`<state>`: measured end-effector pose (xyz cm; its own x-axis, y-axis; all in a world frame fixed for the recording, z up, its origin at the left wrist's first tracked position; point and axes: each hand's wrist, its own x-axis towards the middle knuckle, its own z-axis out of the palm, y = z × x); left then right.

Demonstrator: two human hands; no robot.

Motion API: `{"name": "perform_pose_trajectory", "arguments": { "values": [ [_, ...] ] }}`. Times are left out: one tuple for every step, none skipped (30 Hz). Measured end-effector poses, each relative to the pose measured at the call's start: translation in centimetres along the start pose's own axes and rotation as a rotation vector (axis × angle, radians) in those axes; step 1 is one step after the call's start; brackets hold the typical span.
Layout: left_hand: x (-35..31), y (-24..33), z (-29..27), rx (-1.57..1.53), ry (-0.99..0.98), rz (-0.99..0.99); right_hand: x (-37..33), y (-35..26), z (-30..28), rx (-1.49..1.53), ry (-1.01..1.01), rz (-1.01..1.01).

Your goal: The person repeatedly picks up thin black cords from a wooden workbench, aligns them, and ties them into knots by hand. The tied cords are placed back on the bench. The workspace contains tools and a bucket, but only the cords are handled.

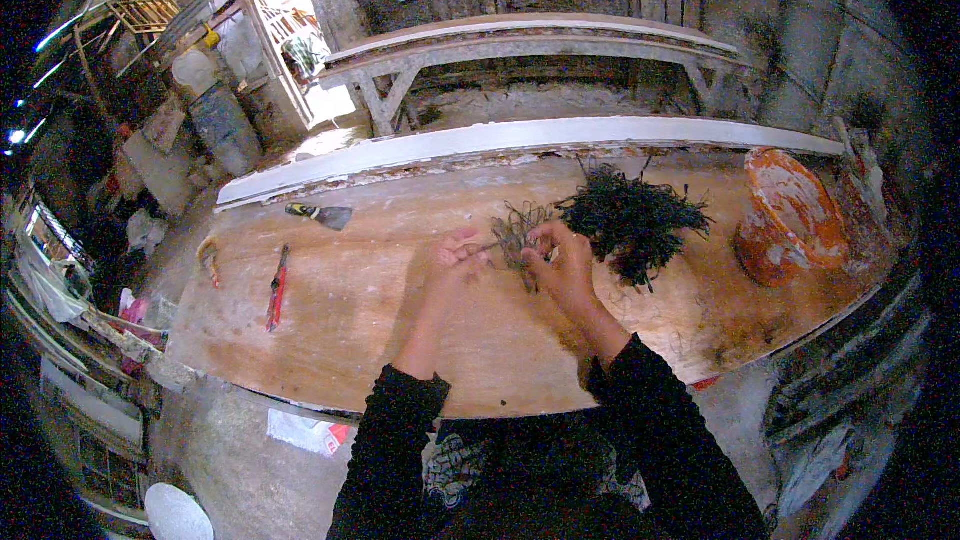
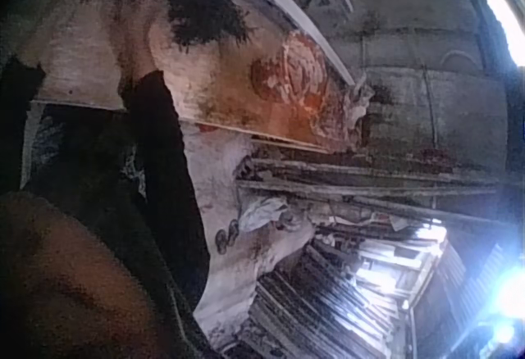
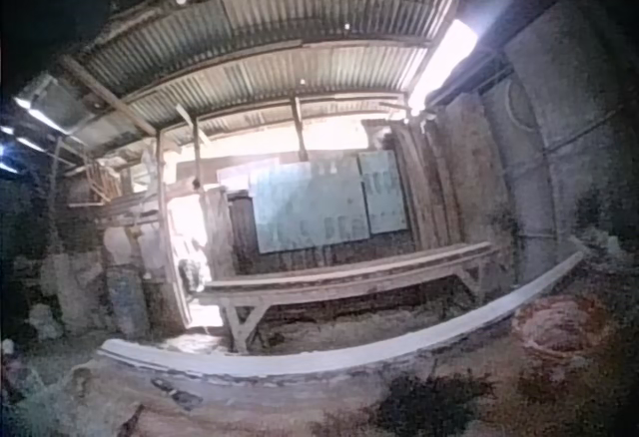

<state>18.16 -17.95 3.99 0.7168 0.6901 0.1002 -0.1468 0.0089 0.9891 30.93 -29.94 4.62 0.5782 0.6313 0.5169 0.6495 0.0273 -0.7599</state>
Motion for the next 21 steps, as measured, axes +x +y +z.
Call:
{"name": "perform_pose_trajectory", "arguments": {
  "values": [
    [-0.4, 0.0, -0.1, -0.136, -0.089, -0.033, 0.3, -0.5, -0.4, -0.137, 0.054, 0.029],
    [-1.0, -0.2, -0.3, -0.272, -0.178, -0.065, 0.8, -0.1, -0.3, -0.142, 0.107, 0.035],
    [-1.2, 0.3, 0.0, -0.254, -0.295, -0.068, 1.1, 0.7, -0.5, -0.155, 0.168, 0.048],
    [-1.5, 0.9, 0.4, -0.234, -0.410, -0.067, 1.3, 1.4, -0.6, -0.167, 0.228, 0.060],
    [-1.8, 1.7, 0.7, -0.056, -0.536, -0.028, 1.3, 2.0, -0.7, -0.177, 0.289, -0.040],
    [-2.1, 2.3, 0.8, 0.124, -0.653, 0.013, 1.3, 2.0, -0.7, -0.155, 0.259, -0.008],
    [-1.8, 1.3, 0.9, 0.130, -0.552, -0.025, 1.3, 2.0, -0.7, -0.130, 0.228, 0.024],
    [-1.3, -0.5, 0.9, 0.137, -0.449, -0.063, 1.4, 2.1, -0.6, -0.104, 0.195, 0.054],
    [-1.3, -0.3, 1.2, 0.141, -0.343, -0.049, 1.3, 2.4, -0.6, -0.095, 0.216, 0.020],
    [-1.4, -0.1, 1.4, 0.146, -0.236, -0.038, 1.3, 2.8, -0.5, -0.084, 0.236, -0.015],
    [-1.4, 0.4, 1.1, 0.152, -0.120, 0.025, 1.2, 3.1, -0.3, -0.072, 0.255, -0.051],
    [-1.3, 1.1, 1.0, 0.156, -0.005, 0.090, 1.1, 2.8, -0.2, 0.060, 0.268, -0.031],
    [-0.9, 0.8, 0.6, 0.223, 0.096, 0.110, 0.9, 2.4, 0.2, 0.193, 0.278, -0.011],
    [-0.3, 0.0, 0.0, 0.291, 0.197, 0.130, 0.6, 2.0, 0.4, 0.326, 0.288, 0.008],
    [0.0, -0.5, -0.8, 0.363, 0.313, 0.150, 0.4, 1.4, 0.8, 0.258, 0.205, -0.031],
    [0.5, -1.1, -1.5, 0.306, 0.363, 0.217, 0.0, 0.9, 1.0, 0.186, 0.125, -0.072],
    [1.0, -1.6, -2.3, 0.249, 0.414, 0.285, -0.3, 0.6, 1.3, 0.115, 0.044, -0.113],
    [1.2, -1.4, -2.4, 0.190, 0.456, 0.354, -0.7, 0.5, 1.6, 0.215, -0.058, -0.177],
    [1.2, -1.3, -2.7, 0.270, 0.450, 0.340, -1.2, 0.3, 2.1, 0.316, -0.160, -0.240],
    [1.2, -1.1, -2.9, 0.350, 0.443, 0.326, -1.7, 0.1, 2.6, 0.416, -0.263, -0.302],
    [1.3, -1.1, -2.5, 0.422, 0.422, 0.309, -2.3, -0.5, 2.4, 0.444, -0.348, -0.268]
  ]
}}
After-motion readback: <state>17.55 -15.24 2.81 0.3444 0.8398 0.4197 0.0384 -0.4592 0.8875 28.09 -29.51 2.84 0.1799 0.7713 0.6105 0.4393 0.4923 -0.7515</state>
